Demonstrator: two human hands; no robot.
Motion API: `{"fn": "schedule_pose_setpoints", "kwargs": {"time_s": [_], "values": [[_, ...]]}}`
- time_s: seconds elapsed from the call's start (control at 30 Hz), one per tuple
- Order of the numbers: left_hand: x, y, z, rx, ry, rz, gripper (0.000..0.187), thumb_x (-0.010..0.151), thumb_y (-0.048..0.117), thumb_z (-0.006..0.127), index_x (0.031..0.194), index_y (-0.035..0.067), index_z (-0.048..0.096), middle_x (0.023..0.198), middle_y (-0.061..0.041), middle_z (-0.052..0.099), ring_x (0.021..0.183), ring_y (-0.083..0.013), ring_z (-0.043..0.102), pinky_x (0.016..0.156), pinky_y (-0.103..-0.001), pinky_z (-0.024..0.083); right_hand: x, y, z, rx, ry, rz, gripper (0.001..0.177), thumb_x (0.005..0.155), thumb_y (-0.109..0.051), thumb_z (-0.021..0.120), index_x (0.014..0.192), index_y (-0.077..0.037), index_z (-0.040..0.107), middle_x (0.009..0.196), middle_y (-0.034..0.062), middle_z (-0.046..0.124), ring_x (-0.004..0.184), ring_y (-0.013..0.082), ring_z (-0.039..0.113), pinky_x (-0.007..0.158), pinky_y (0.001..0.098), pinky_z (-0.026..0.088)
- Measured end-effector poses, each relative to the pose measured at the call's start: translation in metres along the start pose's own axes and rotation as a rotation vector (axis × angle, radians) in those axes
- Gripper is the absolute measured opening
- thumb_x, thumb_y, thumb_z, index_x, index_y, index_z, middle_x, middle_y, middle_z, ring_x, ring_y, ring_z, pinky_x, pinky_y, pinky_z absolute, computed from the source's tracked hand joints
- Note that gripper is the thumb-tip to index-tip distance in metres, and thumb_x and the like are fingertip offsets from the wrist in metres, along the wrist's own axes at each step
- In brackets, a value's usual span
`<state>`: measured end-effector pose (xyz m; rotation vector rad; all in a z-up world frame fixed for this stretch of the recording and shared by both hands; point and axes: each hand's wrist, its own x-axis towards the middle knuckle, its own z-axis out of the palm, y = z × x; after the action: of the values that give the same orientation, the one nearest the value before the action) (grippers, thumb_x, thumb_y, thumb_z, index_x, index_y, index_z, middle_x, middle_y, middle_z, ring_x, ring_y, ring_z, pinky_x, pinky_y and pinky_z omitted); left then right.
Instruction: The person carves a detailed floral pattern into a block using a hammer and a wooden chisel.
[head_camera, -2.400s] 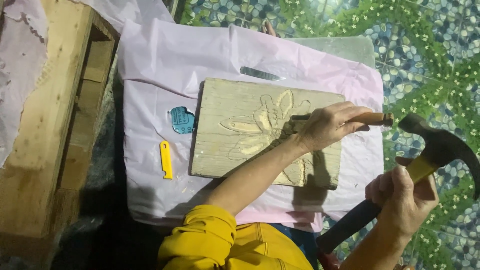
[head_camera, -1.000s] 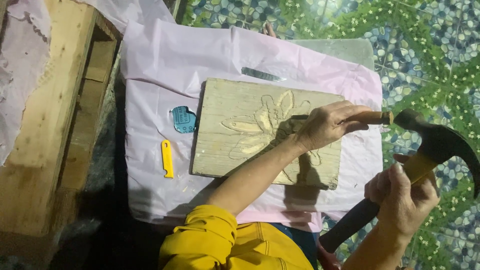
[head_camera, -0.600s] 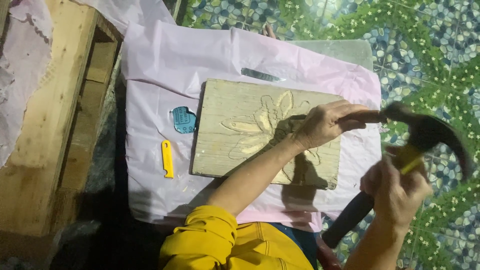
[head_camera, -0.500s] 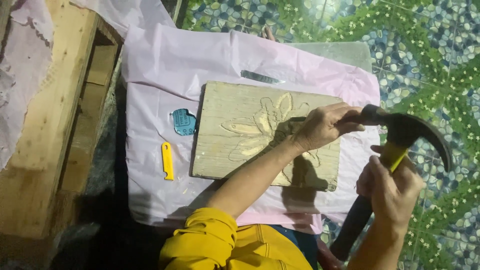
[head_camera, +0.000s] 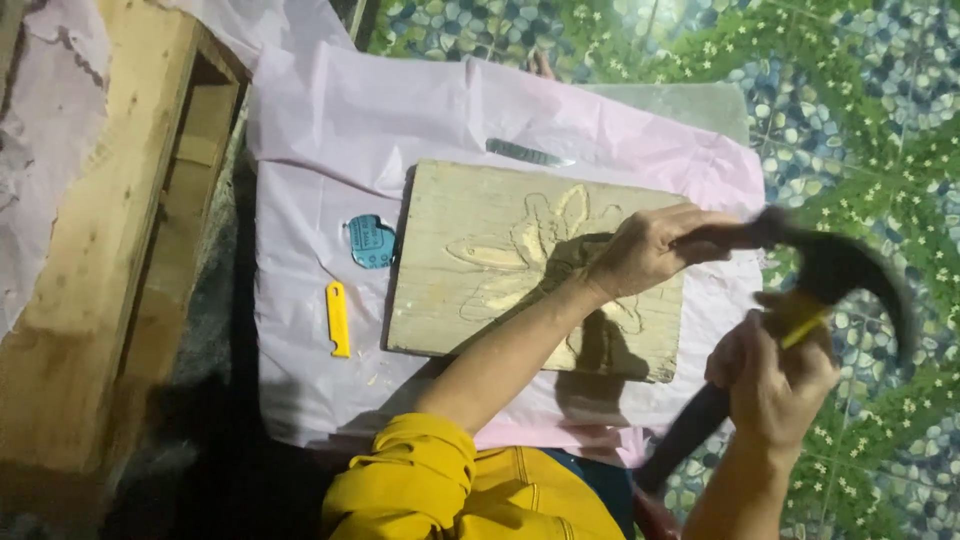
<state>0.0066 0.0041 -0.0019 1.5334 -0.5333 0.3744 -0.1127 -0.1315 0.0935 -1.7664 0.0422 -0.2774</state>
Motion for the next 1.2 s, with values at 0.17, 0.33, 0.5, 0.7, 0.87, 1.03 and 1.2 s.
{"fn": "schedule_pose_setpoints", "kwargs": {"time_s": [0.17,0.33,0.5,0.7,0.87,1.03,1.2], "values": [[0.001,0.003,-0.005,-0.077,0.004,-0.018,0.032,0.090,0.023,0.074,0.120,0.029,0.068,0.089,0.009,0.075,0.068,-0.0034,0.056,0.064,-0.018,0.048,-0.002,0.015,-0.001,0.062,-0.115,-0.215,0.026,0.110,0.007,0.047,0.126,-0.012,0.057,0.064,-0.0062,0.052,0.041,0.0030,0.048,0.037,0.0146,0.047],[0.001,0.008,-0.008,-0.114,0.000,-0.022,0.033,0.088,0.018,0.077,0.119,0.026,0.068,0.090,0.009,0.073,0.068,-0.0040,0.056,0.064,-0.019,0.048,-0.002,-0.015,-0.003,-0.035,-0.019,-0.020,0.021,0.109,-0.001,0.054,0.127,-0.009,0.059,0.063,-0.0061,0.050,0.042,0.0037,0.045,0.035,0.0171,0.040],[0.001,-0.006,-0.004,-0.086,0.017,0.018,0.034,0.088,0.019,0.077,0.120,0.024,0.068,0.093,0.006,0.074,0.066,-0.0043,0.053,0.060,-0.019,0.045,-0.003,-0.017,-0.001,-0.024,0.076,0.002,0.017,0.113,-0.003,0.055,0.128,-0.011,0.056,0.066,-0.0047,0.049,0.043,0.0055,0.046,0.035,0.0199,0.041],[0.000,0.004,-0.008,-0.104,0.005,-0.008,0.034,0.088,0.019,0.077,0.121,0.023,0.068,0.091,0.006,0.072,0.066,-0.0046,0.053,0.061,-0.019,0.047,-0.004,-0.022,-0.004,-0.045,0.067,0.021,0.016,0.110,-0.002,0.051,0.123,-0.010,0.057,0.062,-0.0071,0.045,0.041,0.0035,0.041,0.035,0.0168,0.035],[0.002,0.016,-0.015,-0.187,-0.023,-0.047,0.036,0.089,0.011,0.076,0.122,0.024,0.068,0.092,0.006,0.072,0.067,-0.0036,0.054,0.061,-0.018,0.047,-0.001,-0.025,-0.014,-0.037,-0.036,0.121,0.024,0.099,0.001,0.054,0.122,-0.005,0.060,0.062,-0.0032,0.049,0.042,0.0062,0.041,0.034,0.0210,0.034],[0.012,-0.027,-0.013,-0.335,0.063,-0.088,0.026,0.100,0.025,0.065,0.126,0.019,0.065,0.101,0.000,0.075,0.072,-0.0081,0.061,0.061,-0.020,0.052,-0.011,-0.027,-0.001,0.092,0.019,0.149,0.015,0.103,-0.007,0.056,0.118,-0.005,0.058,0.059,-0.0047,0.047,0.042,0.0055,0.040,0.035,0.0205,0.035],[0.034,0.004,-0.067,-0.263,0.042,-0.137,0.038,0.096,0.046,0.065,0.119,0.016,0.064,0.083,0.003,0.066,0.060,-0.0084,0.052,0.051,-0.023,0.043,-0.013,-0.003,-0.012,0.264,-0.007,0.284,0.017,0.102,-0.009,0.056,0.118,-0.003,0.059,0.059,-0.0067,0.040,0.042,0.0049,0.036,0.034,0.0212,0.030]]}}
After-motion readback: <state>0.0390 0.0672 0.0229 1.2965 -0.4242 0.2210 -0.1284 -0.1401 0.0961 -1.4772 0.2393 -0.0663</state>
